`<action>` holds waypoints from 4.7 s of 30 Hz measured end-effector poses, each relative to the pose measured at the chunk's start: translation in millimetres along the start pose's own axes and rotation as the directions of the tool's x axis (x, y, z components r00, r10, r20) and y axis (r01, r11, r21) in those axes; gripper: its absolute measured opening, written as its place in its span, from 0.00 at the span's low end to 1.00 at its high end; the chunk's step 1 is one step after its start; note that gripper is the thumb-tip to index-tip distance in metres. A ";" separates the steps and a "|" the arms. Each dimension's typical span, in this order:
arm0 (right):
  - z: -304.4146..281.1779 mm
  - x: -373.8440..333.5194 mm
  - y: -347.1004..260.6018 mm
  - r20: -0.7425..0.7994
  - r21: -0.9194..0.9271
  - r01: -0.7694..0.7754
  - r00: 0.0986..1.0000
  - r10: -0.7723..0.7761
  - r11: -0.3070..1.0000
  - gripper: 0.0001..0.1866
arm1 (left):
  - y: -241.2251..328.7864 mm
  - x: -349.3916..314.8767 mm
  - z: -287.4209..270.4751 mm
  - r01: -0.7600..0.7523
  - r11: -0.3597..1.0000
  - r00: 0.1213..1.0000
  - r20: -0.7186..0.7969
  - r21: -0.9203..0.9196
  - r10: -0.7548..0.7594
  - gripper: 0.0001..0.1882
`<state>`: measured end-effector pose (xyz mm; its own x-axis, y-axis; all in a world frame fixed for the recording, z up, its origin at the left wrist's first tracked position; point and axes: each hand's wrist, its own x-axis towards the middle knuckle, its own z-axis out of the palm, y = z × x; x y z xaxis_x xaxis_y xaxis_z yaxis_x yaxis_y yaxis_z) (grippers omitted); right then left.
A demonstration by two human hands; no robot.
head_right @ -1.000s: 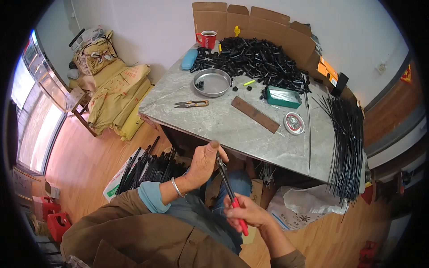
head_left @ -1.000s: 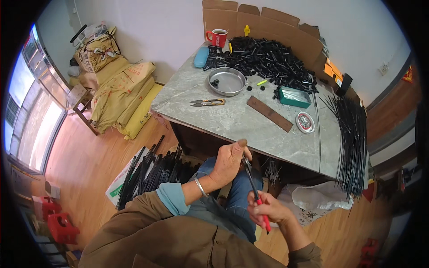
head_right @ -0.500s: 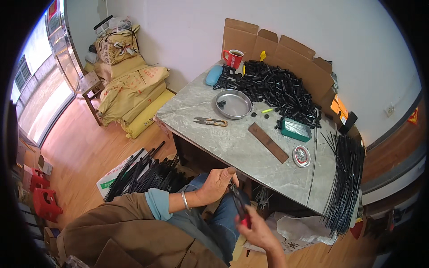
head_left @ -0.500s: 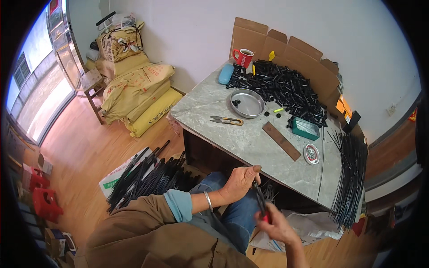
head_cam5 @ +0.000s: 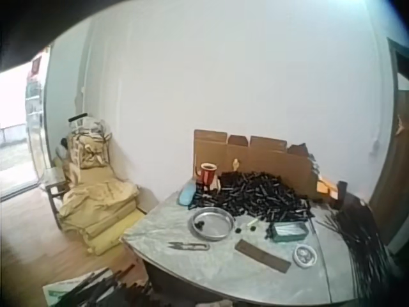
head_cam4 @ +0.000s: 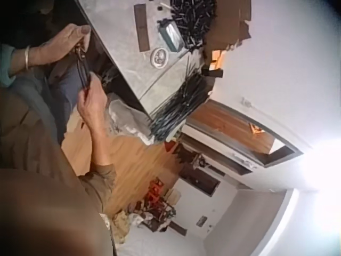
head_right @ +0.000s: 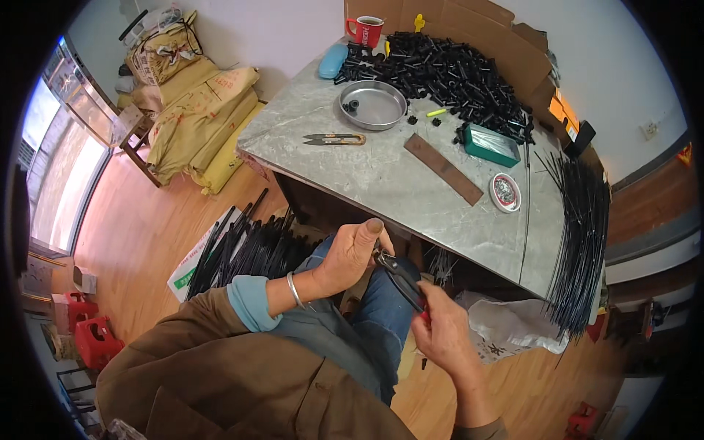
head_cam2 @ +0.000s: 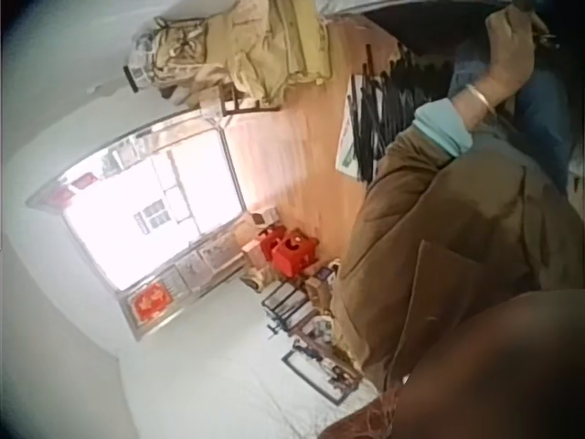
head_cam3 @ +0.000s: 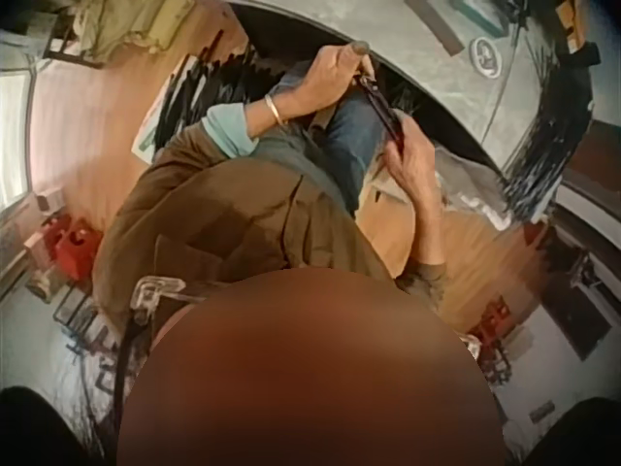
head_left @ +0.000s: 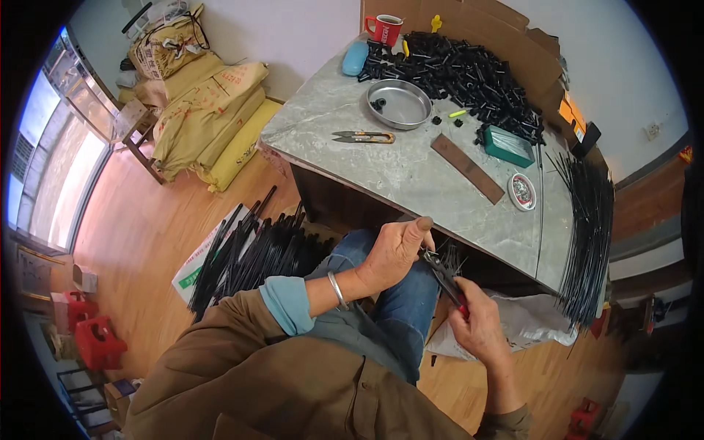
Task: Assemble and trim bundles of black plastic ties using a jig and wire cutters.
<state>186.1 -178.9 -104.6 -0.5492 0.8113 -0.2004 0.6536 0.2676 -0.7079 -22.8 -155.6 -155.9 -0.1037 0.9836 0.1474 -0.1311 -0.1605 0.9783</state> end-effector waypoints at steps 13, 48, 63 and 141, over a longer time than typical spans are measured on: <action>1.2 1.3 2.8 0.528 0.700 -0.433 0.849 -0.002 0.568 0.23 | 4.9 2.8 -3.1 0.125 0.992 0.980 0.159 -0.001 -0.123 0.41; -150.9 166.7 126.5 -0.655 -0.415 -0.484 0.746 0.116 0.770 0.14 | 7.4 10.0 0.1 0.233 0.956 0.968 0.136 -0.175 -0.211 0.39; -153.3 192.5 124.5 -0.564 -0.520 -0.506 0.809 0.169 0.688 0.14 | 4.3 21.5 -4.9 0.280 0.938 0.948 0.210 -0.204 -0.238 0.36; 0.8 -1.0 -44.5 0.380 0.653 -0.333 0.921 0.086 0.681 0.20 | 27.9 -0.6 -20.0 0.333 0.879 0.943 0.117 -0.342 -0.312 0.37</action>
<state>157.1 -192.0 -73.4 -0.6479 0.5724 -0.5026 0.2878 -0.4269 -0.8573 -46.2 -162.3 -131.6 0.0581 0.9872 -0.1488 -0.4873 0.1581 0.8588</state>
